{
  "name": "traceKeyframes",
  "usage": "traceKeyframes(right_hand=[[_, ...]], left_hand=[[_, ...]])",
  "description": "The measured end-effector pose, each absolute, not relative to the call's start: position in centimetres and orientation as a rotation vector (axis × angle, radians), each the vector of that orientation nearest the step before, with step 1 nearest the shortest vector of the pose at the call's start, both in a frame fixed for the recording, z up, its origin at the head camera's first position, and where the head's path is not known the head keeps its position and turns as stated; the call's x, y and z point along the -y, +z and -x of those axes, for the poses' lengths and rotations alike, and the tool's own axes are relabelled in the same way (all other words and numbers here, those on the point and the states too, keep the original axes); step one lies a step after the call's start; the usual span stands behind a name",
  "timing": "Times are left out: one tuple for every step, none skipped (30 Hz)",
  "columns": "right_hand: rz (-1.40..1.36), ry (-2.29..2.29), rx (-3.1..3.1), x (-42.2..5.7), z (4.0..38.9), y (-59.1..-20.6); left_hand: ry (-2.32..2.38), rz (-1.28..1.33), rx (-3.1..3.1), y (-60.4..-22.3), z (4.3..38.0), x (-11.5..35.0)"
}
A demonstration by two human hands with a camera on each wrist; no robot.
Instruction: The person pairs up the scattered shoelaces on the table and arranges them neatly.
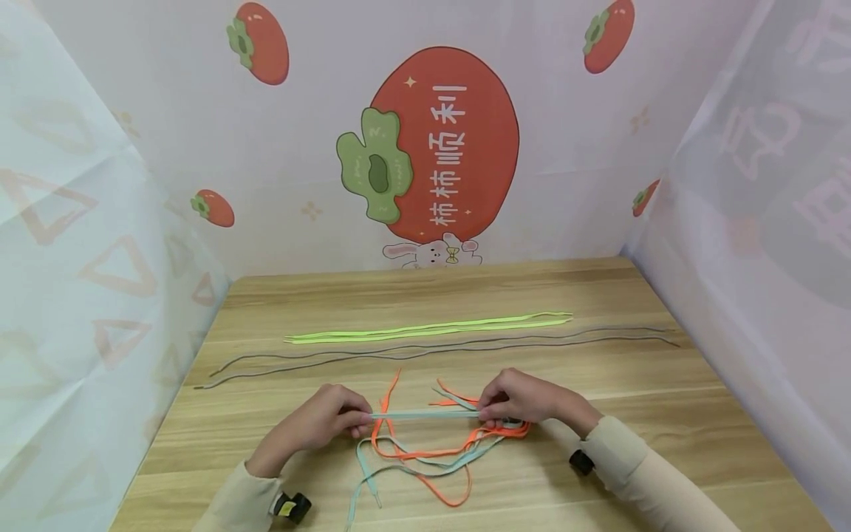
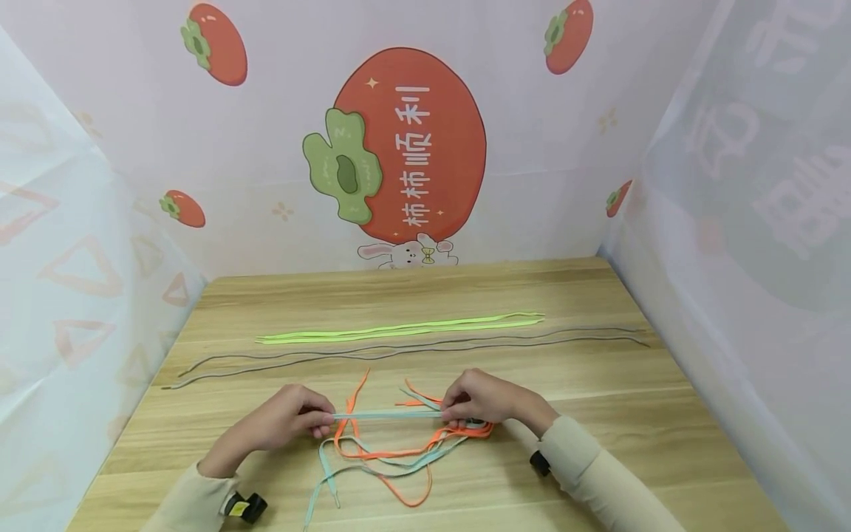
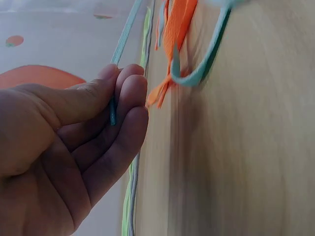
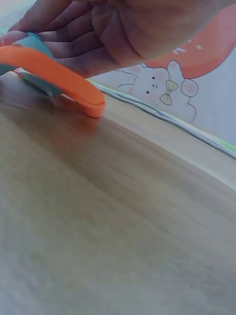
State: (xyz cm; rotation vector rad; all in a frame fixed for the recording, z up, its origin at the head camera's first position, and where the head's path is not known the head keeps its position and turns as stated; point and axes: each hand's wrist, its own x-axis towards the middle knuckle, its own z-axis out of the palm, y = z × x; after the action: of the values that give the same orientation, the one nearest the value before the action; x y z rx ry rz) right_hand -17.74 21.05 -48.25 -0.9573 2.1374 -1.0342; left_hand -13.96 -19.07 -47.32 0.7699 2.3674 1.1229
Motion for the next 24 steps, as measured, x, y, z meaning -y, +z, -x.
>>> traceKeyframes(right_hand=[[0.954,-1.038,-2.135,-21.2,17.7,-48.2],[0.949,-1.038,-2.136,-21.3,17.7,-48.1],[0.945,-1.039,-2.136,-21.5,17.7,-48.1],[0.94,-1.04,-2.136,-21.6,17.6,-48.0],[0.935,-1.041,-2.136,-21.7,17.6,-47.9],[0.93,-1.043,-2.134,-21.9,17.6,-47.9],[0.925,-1.046,-2.133,-22.0,17.6,-47.9],[0.921,-1.048,-2.132,-22.2,17.6,-47.8],[0.918,-1.051,-2.131,-22.3,17.6,-47.8],[0.912,-1.055,-2.133,-22.5,17.6,-47.8],[0.907,-1.06,-2.134,-22.7,17.5,-47.8],[0.907,-1.063,-2.137,-22.9,17.5,-47.9],[0.903,-1.071,-2.137,-23.1,17.5,-47.9],[0.899,-1.078,-2.137,-23.3,17.5,-47.9],[0.894,-1.084,-2.138,-23.6,17.5,-48.0],[0.888,-1.09,-2.14,-23.8,17.5,-48.0],[0.883,-1.094,-2.141,-24.0,17.5,-48.0],[0.88,-1.099,-2.144,-24.3,17.4,-48.1],[0.875,-1.103,-2.148,-24.5,17.4,-48.1],[0.873,-1.102,-2.156,-24.8,17.3,-48.1],[0.869,-1.103,-2.162,-25.0,17.3,-48.1],[0.863,-1.106,-2.167,-25.3,17.2,-48.1],[0.857,-1.11,-2.173,-25.5,17.2,-48.1],[0.85,-1.115,-2.176,-25.7,17.2,-48.0]], left_hand=[[1.119,-0.764,-2.367,-47.2,13.9,19.5],[1.117,-0.755,-2.365,-47.1,13.8,19.8],[1.119,-0.747,-2.359,-47.0,13.8,20.2],[1.119,-0.741,-2.358,-46.9,13.7,20.7],[1.121,-0.734,-2.354,-46.9,13.6,21.1],[1.123,-0.728,-2.351,-46.9,13.6,21.5],[1.124,-0.721,-2.348,-47.0,13.5,22.0],[1.127,-0.711,-2.343,-47.0,13.5,22.4],[1.129,-0.705,-2.34,-47.1,13.4,22.8],[1.13,-0.702,-2.34,-47.2,13.4,23.2],[1.132,-0.698,-2.34,-47.2,13.3,23.5],[1.133,-0.697,-2.341,-47.2,13.3,23.9],[1.134,-0.696,-2.344,-47.2,13.2,24.2],[1.138,-0.697,-2.345,-47.2,13.1,24.5],[1.141,-0.695,-2.348,-47.2,13.1,24.9],[1.144,-0.694,-2.35,-47.1,13.0,25.2],[1.146,-0.694,-2.351,-47.1,12.9,25.5],[1.15,-0.692,-2.351,-47.0,12.9,25.7],[1.154,-0.69,-2.35,-46.9,12.8,26.0],[1.158,-0.688,-2.35,-46.9,12.8,26.3],[1.162,-0.686,-2.349,-46.9,12.8,26.5],[1.164,-0.684,-2.35,-46.9,12.7,26.7],[1.168,-0.68,-2.351,-46.9,12.7,27.0],[1.171,-0.675,-2.354,-46.9,12.7,27.2]])
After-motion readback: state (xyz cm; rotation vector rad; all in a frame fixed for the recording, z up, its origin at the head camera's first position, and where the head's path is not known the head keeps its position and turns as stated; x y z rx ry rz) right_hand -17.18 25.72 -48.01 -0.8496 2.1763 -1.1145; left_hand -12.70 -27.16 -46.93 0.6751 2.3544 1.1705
